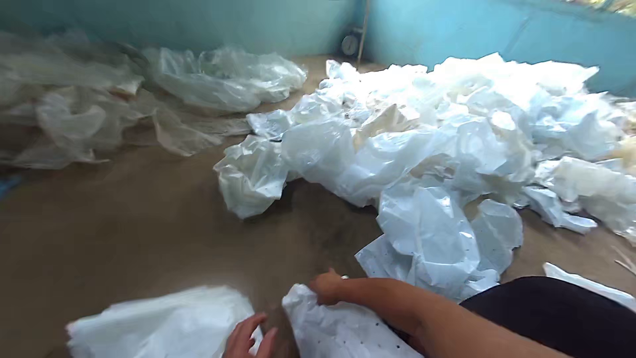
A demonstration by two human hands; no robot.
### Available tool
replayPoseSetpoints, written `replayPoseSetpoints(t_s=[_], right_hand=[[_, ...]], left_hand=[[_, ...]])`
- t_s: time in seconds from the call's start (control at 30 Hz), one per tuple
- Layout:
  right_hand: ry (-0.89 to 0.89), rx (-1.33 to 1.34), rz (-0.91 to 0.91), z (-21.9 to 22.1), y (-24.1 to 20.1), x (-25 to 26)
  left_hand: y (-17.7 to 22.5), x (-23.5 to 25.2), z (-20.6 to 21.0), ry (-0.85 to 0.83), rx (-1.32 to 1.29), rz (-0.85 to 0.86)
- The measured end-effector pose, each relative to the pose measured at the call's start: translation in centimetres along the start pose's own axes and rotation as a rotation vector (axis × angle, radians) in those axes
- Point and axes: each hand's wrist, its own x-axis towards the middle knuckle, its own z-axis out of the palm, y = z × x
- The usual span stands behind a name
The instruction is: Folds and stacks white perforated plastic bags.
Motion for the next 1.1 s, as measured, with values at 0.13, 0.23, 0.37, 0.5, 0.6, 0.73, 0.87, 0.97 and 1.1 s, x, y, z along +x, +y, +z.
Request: replayPoseSetpoints(t_s=[0.13, 0.23, 0.37, 0.5, 0.6, 0.73, 0.87, 0.97, 1.1], right_hand=[[0.157, 0.025, -0.222, -3.6, -3.1, -5.9], [0.462, -0.056, -0.564, -6.1, -6.2, -10.2], [0.674, 0.059, -0.934, -8.5, -8.3, -13.3], [0.717, 0.344, -0.633, -11.1, -8.4, -14.3], [0.513, 0.674, -0.568, -10.3, -9.9, -14.0], [0.374, 1.157, -0.597, -10.0, -12.7, -14.1], [0.695, 1.143, -0.883, -12.6, -12.4, -13.8], [0.869, 0.865, -0.965, -14.3, -12.1, -13.5], [1.025, 0.114, -0.863, -16.7, -12.5, -15.7]], left_hand=[[-0.8, -0.3, 1.3, 0.124, -0.099, -0.135], [-0.4, -1.3, 0.7, 0.209, -0.214, -0.012], [1.3, -3.5, -0.8, 0.603, -0.391, 0.442], [2.0, -6.4, -3.3, 0.727, -0.339, 0.688], [1.9, -7.9, -3.7, 0.815, -0.249, 0.715], [0.8, -9.6, -3.9, 0.921, -0.112, 0.646], [-0.8, -11.1, -5.7, 1.012, -0.103, 0.476], [0.0, -11.9, -6.4, 0.948, -0.238, 0.413], [1.2, -12.8, -6.8, 0.851, -0.256, 0.441]])
